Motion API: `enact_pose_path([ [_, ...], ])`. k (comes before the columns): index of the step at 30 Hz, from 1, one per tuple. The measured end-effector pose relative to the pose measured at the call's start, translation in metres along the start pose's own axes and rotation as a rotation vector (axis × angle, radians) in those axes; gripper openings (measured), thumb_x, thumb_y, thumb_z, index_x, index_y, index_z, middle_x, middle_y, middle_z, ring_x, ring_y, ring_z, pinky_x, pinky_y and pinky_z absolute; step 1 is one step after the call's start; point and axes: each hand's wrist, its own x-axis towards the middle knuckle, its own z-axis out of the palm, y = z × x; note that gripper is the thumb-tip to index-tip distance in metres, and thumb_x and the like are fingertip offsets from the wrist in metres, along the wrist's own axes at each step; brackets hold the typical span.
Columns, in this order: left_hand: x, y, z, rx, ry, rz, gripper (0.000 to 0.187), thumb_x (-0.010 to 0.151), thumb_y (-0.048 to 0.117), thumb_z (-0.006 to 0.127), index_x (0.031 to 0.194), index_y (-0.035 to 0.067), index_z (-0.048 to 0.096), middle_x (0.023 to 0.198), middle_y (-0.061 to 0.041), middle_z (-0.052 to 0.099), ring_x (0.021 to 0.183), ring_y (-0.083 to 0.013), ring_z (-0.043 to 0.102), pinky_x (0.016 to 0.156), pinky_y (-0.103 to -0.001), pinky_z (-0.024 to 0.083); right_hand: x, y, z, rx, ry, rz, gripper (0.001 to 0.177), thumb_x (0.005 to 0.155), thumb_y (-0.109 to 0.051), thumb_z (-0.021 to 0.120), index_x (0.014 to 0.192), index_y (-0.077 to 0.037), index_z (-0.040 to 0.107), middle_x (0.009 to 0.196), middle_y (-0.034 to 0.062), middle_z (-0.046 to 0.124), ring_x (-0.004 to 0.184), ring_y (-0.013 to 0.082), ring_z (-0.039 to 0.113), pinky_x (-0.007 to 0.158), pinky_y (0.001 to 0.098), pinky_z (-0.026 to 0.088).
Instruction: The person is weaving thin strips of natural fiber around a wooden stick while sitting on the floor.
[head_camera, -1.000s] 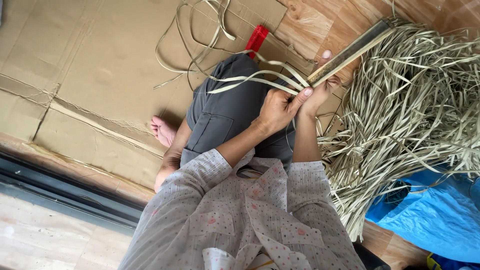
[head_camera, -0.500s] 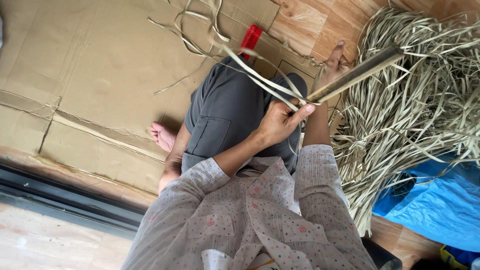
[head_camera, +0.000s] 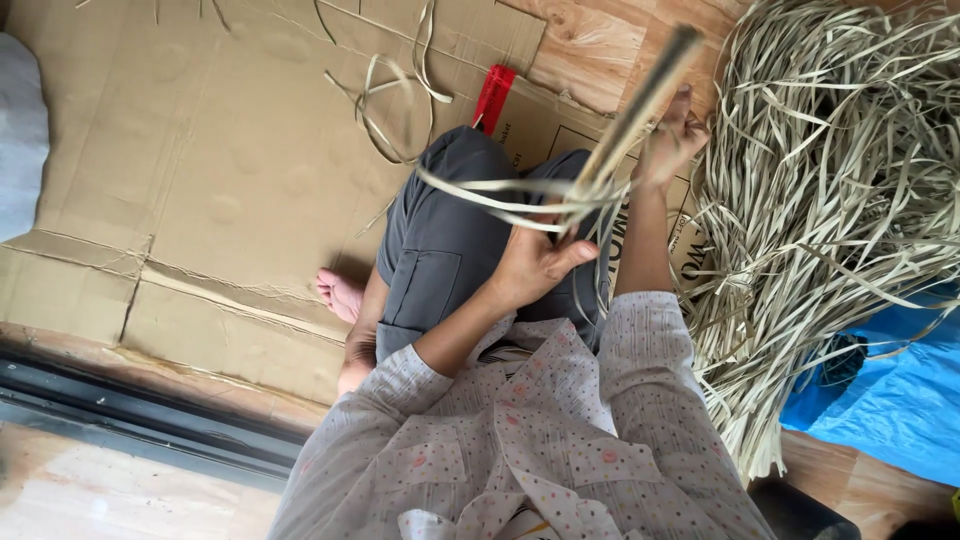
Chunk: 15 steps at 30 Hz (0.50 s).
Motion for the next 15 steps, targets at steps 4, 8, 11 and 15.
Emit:
enact_pose_path([
  [4, 0.012, -0.002, -0.002, 0.019, -0.073, -0.226, 0.081, 0.082, 0.038, 0.084, 0.122, -0.012, 0.034, 0.091, -0.031, 0.045, 0.087, -0.0391, 0.045, 0.081, -0.046, 0.043, -0.015, 0.002, 0.001, 0.074, 0.011, 0.304, 0.056, 0.091, -0.043, 0.072, 0.047, -0.016, 0.051, 0.043, 0.0003, 0.046, 0.042, 0.0099, 0.039, 0.05, 0.0262, 0.028],
  [8, 0.011, -0.075, 0.007, 0.22, 0.017, -0.249, 0.057, 0.091, 0.044, 0.074, 0.095, -0.01, 0.057, 0.06, -0.024, 0.058, 0.062, -0.0298, 0.065, 0.056, -0.039, 0.047, -0.038, -0.011, 0.007, -0.161, -0.128, 0.526, 0.061, 0.082, -0.063, 0.077, 0.107, -0.007, 0.077, 0.106, 0.0163, 0.076, 0.103, 0.0249, 0.072, 0.089, 0.0363, 0.052],
  [11, 0.045, -0.023, 0.028, 0.209, 0.201, -0.173, 0.063, 0.099, 0.047, 0.06, 0.1, -0.016, 0.065, 0.083, -0.038, 0.068, 0.089, -0.0561, 0.066, 0.069, -0.058, 0.057, -0.065, -0.082, 0.001, 0.115, -0.261, 0.313, 0.06, 0.101, -0.017, 0.066, 0.046, -0.017, 0.043, 0.042, -0.0079, 0.035, 0.042, 0.0025, 0.028, 0.046, 0.0226, 0.022],
  [15, 0.039, -0.037, 0.027, 0.18, 0.222, -0.156, 0.047, 0.1, 0.039, 0.062, 0.084, -0.004, 0.074, 0.065, -0.026, 0.067, 0.073, -0.0399, 0.07, 0.056, -0.038, 0.052, -0.066, -0.029, -0.007, 0.07, -0.317, 0.23, 0.06, 0.102, -0.013, 0.066, 0.047, -0.016, 0.043, 0.042, -0.0079, 0.036, 0.045, 0.0032, 0.029, 0.045, 0.0226, 0.024],
])
